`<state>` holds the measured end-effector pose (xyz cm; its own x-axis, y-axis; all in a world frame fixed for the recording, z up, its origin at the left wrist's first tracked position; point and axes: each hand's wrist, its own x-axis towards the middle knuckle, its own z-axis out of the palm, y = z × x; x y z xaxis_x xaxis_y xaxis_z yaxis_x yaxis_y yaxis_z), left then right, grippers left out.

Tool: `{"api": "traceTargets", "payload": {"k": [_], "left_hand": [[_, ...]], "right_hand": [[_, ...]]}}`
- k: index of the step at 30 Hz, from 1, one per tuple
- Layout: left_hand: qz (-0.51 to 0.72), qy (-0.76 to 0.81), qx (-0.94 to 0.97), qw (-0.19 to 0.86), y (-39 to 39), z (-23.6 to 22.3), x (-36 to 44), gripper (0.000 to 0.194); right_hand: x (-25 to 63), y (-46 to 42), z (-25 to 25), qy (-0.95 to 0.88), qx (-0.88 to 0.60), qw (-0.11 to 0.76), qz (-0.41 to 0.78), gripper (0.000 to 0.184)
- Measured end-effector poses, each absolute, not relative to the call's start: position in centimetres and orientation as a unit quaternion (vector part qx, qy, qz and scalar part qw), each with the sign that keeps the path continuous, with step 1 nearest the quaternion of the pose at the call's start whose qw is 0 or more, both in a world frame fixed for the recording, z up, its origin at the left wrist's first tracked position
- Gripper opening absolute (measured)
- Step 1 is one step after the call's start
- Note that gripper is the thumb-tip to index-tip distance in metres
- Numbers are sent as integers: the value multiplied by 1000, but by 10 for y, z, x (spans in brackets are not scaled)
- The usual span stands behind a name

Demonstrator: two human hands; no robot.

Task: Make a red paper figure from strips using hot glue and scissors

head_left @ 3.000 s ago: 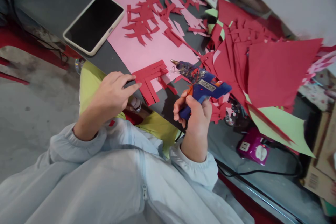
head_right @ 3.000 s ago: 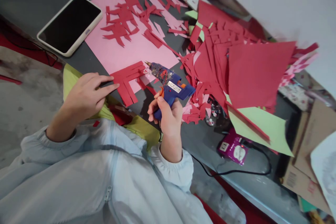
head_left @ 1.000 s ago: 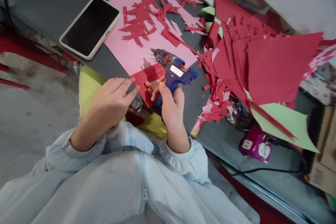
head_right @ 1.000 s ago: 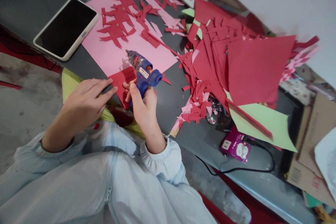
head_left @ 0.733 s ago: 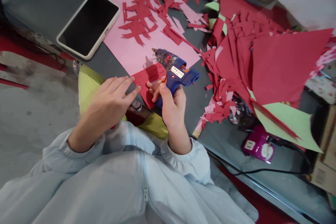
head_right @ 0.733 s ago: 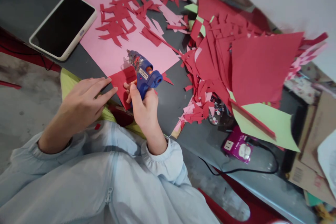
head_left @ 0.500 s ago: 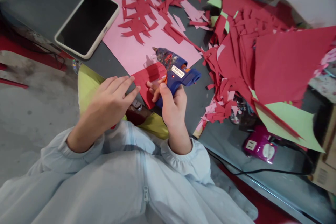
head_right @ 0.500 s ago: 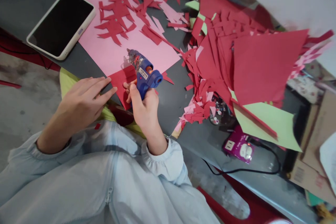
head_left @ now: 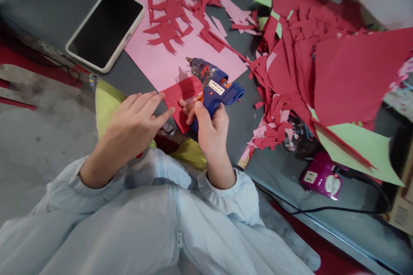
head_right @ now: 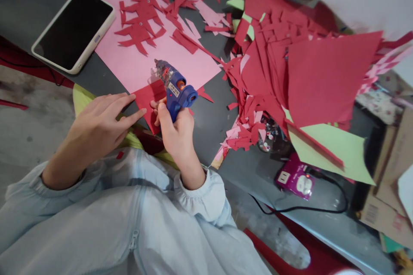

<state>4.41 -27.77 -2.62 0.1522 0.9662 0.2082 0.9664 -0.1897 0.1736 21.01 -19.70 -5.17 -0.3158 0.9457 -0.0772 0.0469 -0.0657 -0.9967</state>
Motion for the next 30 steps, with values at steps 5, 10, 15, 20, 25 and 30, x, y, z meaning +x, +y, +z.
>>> {"api": "traceTargets", "payload": {"k": [5,10,15,20,25,30], "left_hand": [[-125,-633,-764,2,-278,-26,41,34],[-109,-627,-771,2,-279,-24,40,35],[-110,-625,-773,-9,-278,-22,39,37],[-117,-631,-766,-27,-278,-24,36,36],[-111,-632,-766,-21,-277,-24,37,41],[-101,-640,-762,-8,-276,-21,42,40]], "right_hand": [[210,-197,-50,-574,-435,389,575,19],[211,-196,-51,-583,-433,386,569,21],[211,-195,-56,-594,-427,389,560,21],[210,-195,-59,-587,-423,398,565,21],[211,-195,-59,-582,-420,396,573,24],[211,-196,-60,-580,-416,403,573,27]]}}
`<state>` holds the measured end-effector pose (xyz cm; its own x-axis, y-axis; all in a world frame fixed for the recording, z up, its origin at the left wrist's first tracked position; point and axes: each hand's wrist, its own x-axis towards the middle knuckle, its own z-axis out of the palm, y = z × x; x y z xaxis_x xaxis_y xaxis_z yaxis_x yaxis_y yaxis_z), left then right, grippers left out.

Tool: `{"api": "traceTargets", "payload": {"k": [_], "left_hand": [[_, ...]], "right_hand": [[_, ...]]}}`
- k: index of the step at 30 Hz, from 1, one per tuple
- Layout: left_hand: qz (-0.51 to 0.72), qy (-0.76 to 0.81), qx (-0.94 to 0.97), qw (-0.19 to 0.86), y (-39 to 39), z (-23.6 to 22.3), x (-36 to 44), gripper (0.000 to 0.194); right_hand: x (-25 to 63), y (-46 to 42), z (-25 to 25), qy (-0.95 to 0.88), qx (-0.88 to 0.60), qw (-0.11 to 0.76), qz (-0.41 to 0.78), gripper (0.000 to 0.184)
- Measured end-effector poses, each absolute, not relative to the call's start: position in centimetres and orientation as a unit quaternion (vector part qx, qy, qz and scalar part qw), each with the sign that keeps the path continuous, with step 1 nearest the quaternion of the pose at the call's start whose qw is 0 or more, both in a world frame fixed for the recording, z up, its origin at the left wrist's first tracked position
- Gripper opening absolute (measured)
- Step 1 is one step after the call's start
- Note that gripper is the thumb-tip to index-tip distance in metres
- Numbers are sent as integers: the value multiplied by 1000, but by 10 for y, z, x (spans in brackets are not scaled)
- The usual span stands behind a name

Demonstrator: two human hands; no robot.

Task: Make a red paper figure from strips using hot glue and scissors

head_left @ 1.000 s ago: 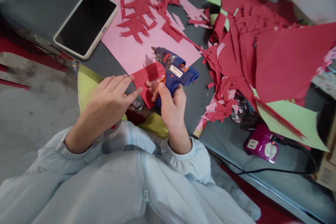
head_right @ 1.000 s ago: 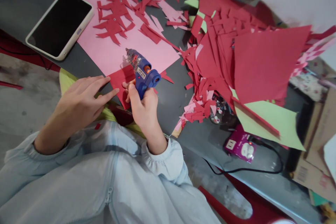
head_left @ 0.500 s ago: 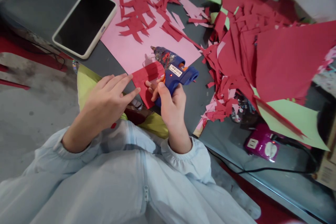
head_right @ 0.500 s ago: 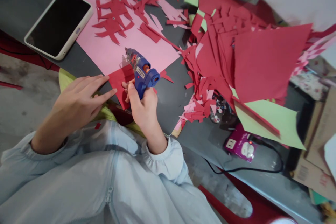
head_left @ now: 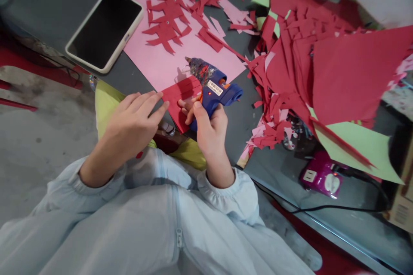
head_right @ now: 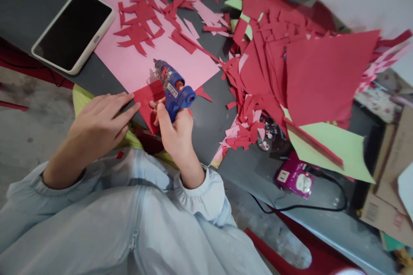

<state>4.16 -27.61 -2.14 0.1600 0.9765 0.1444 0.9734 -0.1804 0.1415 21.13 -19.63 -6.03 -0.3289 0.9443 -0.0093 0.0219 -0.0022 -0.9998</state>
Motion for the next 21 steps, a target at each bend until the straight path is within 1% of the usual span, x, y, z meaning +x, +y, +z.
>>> {"api": "traceTargets", "payload": {"k": [5,10,17,21], "left_hand": [[102,644,758,14,-276,-21,44,39],[114,649,752,9,-276,-22,46,38],[102,645,758,4,-279,-22,49,40],[96,662,743,-20,-276,-25,53,43]], "right_hand": [[210,-198,-58,-542,-401,437,595,19],[208,-198,-53,-516,-378,468,610,16],[208,-198,-51,-501,-391,458,622,20],[207,-199,-51,-487,-391,464,628,20]]}}
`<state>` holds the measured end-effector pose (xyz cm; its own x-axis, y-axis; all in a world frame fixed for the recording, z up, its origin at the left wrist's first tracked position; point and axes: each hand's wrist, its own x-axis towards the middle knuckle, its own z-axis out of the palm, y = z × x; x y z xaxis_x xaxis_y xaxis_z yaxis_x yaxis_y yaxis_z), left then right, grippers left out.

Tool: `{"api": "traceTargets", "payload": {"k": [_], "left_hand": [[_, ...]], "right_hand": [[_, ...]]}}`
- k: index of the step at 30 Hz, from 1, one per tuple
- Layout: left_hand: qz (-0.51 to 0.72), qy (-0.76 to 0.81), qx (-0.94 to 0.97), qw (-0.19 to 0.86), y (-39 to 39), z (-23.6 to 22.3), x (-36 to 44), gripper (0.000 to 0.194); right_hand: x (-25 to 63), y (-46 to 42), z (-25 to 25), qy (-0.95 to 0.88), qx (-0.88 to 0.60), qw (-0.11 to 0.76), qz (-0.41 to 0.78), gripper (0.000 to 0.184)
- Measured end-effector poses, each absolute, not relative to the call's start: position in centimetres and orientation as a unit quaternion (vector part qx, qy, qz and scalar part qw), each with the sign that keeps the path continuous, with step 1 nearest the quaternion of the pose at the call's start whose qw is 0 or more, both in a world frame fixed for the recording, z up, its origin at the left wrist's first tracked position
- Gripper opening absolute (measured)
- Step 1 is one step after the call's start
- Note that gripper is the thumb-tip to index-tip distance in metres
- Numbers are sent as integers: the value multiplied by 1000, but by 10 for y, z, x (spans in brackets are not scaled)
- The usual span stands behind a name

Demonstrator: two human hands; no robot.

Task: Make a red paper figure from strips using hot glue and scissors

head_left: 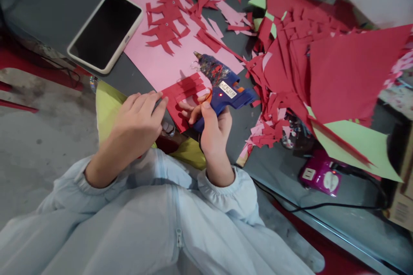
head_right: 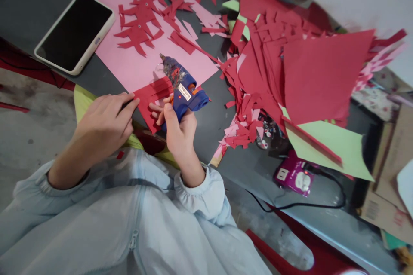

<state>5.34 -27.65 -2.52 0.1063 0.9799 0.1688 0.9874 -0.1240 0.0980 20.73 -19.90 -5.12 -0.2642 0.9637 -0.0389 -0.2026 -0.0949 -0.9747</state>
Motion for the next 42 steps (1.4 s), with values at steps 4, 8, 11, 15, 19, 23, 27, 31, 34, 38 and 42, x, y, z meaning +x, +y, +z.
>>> {"api": "traceTargets", "payload": {"k": [4,8,11,15,19,23,27,31,34,38,42], "left_hand": [[-104,-675,-730,23,-275,-26,60,45],[-120,-670,-733,-5,-277,-23,58,41],[-132,-661,-737,-40,-280,-22,55,41],[-121,-652,-747,-44,-283,-26,53,53],[-105,-677,-728,-3,-280,-32,58,54],[-99,-694,-713,-1,-274,-35,64,48],[-98,-695,-712,-18,-274,-34,67,40],[-89,-687,-721,-16,-276,-33,68,44],[-76,-700,-710,5,-274,-32,70,52],[-78,-722,-687,-3,-267,-33,76,48],[-87,-719,-689,-11,-266,-36,79,45]], "right_hand": [[208,-199,-54,-480,-390,474,627,21],[209,-200,-55,-478,-389,478,626,21],[209,-200,-55,-476,-386,481,627,21],[209,-200,-55,-479,-395,472,626,26],[209,-200,-55,-475,-389,477,629,25],[209,-200,-54,-471,-385,481,631,25],[209,-201,-53,-471,-372,491,632,22],[209,-201,-53,-471,-379,496,623,22],[209,-201,-54,-470,-379,495,625,22],[210,-200,-53,-461,-376,501,629,23],[216,-202,-48,-455,-383,509,622,22]]}}
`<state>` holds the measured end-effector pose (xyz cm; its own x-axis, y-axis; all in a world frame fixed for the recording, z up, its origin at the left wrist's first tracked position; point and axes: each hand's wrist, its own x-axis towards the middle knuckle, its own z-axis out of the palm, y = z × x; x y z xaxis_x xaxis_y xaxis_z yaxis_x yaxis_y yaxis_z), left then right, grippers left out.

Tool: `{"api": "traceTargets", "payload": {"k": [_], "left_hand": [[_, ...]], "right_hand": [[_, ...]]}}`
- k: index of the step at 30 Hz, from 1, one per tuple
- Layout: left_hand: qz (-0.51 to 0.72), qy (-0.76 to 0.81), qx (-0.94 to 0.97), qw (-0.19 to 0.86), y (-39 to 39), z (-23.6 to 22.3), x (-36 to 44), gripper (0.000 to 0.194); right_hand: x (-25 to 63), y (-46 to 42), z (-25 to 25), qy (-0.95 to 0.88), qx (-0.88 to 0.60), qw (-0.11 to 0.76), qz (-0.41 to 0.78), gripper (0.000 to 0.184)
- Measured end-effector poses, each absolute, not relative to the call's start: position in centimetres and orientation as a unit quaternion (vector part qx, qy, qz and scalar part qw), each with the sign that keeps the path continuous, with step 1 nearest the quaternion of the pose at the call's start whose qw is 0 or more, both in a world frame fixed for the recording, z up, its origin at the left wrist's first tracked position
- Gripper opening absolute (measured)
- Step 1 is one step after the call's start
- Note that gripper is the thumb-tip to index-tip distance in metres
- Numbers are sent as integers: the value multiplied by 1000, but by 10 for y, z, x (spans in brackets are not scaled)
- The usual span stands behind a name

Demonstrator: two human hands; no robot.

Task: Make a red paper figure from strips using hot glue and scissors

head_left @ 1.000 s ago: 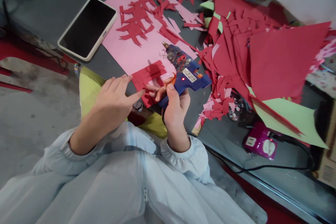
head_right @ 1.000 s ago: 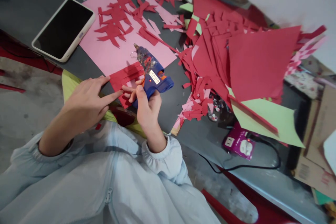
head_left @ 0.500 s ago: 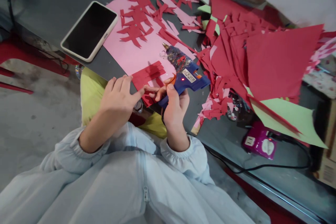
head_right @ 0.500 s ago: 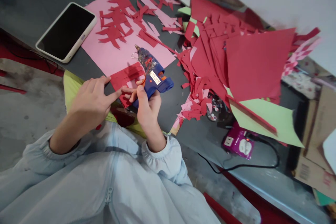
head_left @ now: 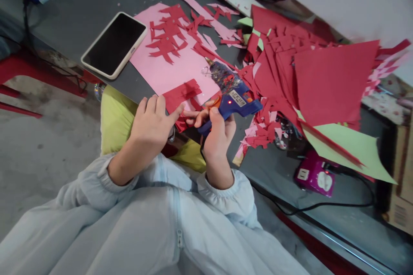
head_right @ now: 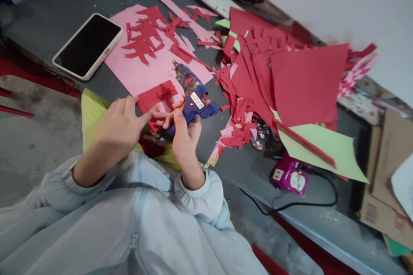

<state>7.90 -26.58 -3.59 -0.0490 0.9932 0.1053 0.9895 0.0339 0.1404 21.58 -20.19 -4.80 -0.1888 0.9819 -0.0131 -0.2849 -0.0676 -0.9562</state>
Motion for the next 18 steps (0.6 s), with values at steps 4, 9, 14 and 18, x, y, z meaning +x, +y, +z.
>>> {"api": "traceTargets", "payload": {"k": [4,9,14,18], "left_hand": [[63,705,706,-1,-269,-34,78,50],[52,721,690,-15,-264,-32,79,54],[63,722,689,0,-261,-31,83,47],[63,713,698,1,-265,-31,84,50]], "right_hand": [[225,-203,-40,-454,-389,515,615,21],[234,-202,-35,-450,-406,507,613,22],[239,-199,-36,-443,-413,508,613,19],[242,-197,-39,-448,-426,505,603,20]]}}
